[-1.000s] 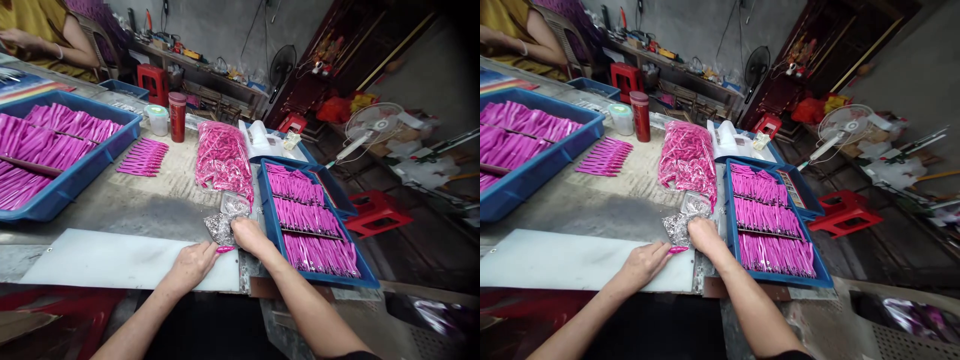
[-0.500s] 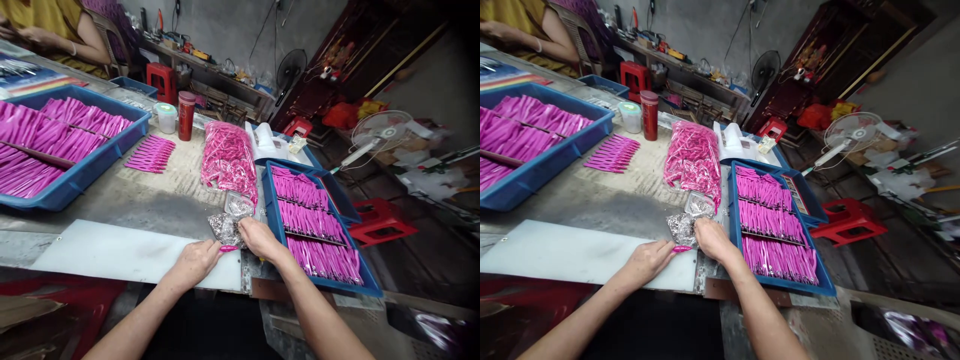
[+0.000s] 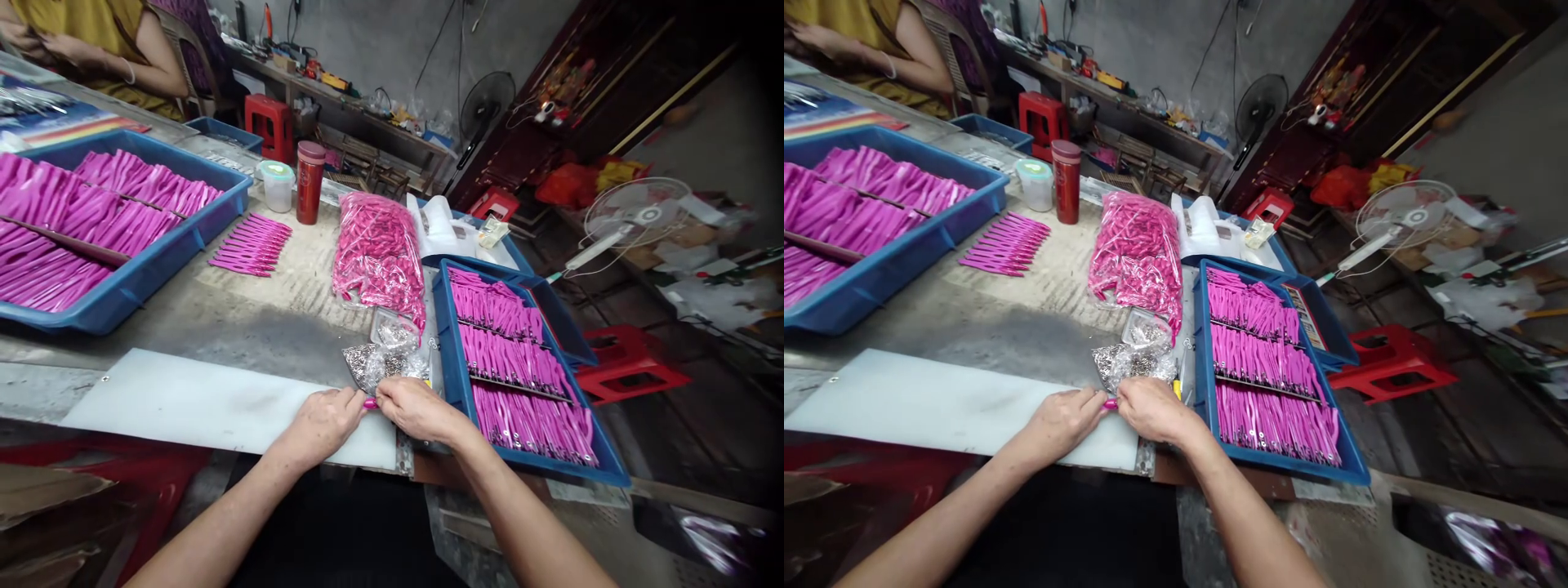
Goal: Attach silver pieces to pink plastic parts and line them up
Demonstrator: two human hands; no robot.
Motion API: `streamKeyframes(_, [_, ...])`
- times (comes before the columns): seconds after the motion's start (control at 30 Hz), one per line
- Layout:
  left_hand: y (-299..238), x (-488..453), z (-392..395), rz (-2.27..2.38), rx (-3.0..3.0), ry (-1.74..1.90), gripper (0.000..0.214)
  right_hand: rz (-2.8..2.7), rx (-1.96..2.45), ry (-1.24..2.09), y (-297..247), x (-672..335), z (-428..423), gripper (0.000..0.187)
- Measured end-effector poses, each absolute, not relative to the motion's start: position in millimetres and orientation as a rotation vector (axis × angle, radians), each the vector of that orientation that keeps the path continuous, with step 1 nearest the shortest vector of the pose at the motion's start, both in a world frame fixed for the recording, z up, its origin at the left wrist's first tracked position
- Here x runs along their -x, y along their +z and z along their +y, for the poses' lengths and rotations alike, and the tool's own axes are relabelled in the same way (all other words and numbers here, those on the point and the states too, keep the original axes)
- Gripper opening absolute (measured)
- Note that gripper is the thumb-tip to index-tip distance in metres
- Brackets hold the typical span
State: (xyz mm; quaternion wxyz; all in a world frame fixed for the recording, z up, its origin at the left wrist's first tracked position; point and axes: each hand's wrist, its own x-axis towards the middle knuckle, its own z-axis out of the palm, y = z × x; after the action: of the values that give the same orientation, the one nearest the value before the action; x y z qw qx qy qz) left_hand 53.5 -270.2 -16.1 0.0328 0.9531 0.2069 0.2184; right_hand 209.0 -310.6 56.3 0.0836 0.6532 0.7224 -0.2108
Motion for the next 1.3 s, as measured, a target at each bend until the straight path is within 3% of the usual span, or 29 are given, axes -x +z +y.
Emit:
streamKeyframes(1.1, [-17.3, -53.9, -268.5, 0.665, -2.870, 0.690, 0.022, 2.108, -2.357, -0.637, 45.7, -212.8, -316.7, 0.016])
streamKeyframes(1.3, [-19.7, -53.8, -267.1, 0.673, -2.856, 0.742, 0.019, 2.083, -2.407, -0.366, 54.0, -240.7, -300.5, 0.018])
